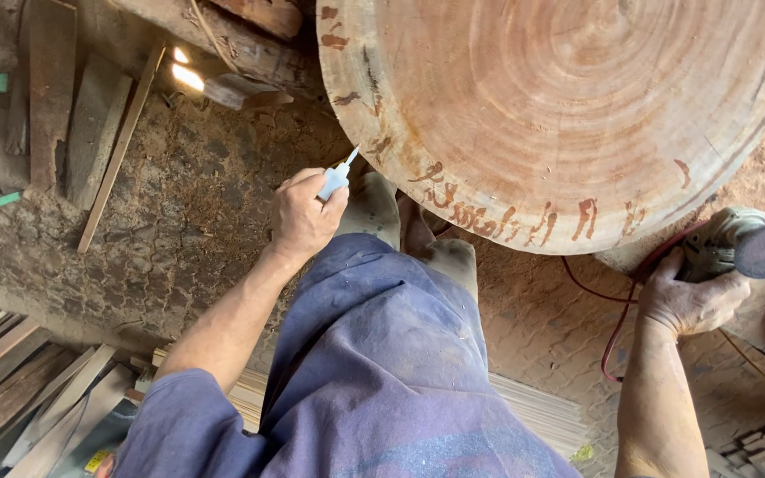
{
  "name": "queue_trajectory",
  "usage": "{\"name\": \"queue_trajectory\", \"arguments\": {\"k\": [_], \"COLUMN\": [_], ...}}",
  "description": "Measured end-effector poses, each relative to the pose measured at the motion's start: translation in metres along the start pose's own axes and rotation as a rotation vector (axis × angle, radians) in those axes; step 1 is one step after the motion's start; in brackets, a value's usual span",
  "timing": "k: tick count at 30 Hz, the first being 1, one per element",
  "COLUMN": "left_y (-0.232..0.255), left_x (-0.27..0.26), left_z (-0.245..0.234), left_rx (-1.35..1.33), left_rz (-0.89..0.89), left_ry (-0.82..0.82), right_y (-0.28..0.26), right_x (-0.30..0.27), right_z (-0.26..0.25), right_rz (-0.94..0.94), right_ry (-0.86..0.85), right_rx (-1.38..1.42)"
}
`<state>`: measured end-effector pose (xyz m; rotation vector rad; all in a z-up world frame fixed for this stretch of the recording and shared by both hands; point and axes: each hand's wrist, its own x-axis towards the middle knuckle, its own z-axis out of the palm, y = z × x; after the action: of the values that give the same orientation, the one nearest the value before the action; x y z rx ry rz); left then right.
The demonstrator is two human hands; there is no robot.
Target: The recorder sands a circular piece of wood with an angle grinder, fills cracks with adhesive, and cuts new sandpaper for use.
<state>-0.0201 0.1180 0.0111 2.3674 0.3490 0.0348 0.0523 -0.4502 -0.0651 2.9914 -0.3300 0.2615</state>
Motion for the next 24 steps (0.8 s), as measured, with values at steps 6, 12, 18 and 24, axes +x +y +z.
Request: {"name": "queue_trajectory", "arguments": {"k": [6, 12, 18, 24], "left_y": [0.004, -0.020, -0.019, -0.017], "left_x": [0.008, 0.016, 0.044, 0.041], "left_z": [-0.008, -0.002, -0.017, -0.021], "left_rx": [0.004, 0.022, 0.086, 0.088], "left_rz": [-0.020, -0.056, -0.054, -0.054], "left_ry": [-0.023, 0.037, 0.042, 0.040], "right_y": [-0.008, 0.002, 0.011, 0.012], "right_x": [0.003, 0.001, 0.003, 0.003], "right_z": [-0.010, -0.003, 0.006, 0.007], "right_rz": [-0.041, -0.062, -0.088, -0.089], "right_ry": [0.009, 0.007, 0.045, 0.068], "right_rx": [-0.010, -0.011, -0.055, -0.008]}}
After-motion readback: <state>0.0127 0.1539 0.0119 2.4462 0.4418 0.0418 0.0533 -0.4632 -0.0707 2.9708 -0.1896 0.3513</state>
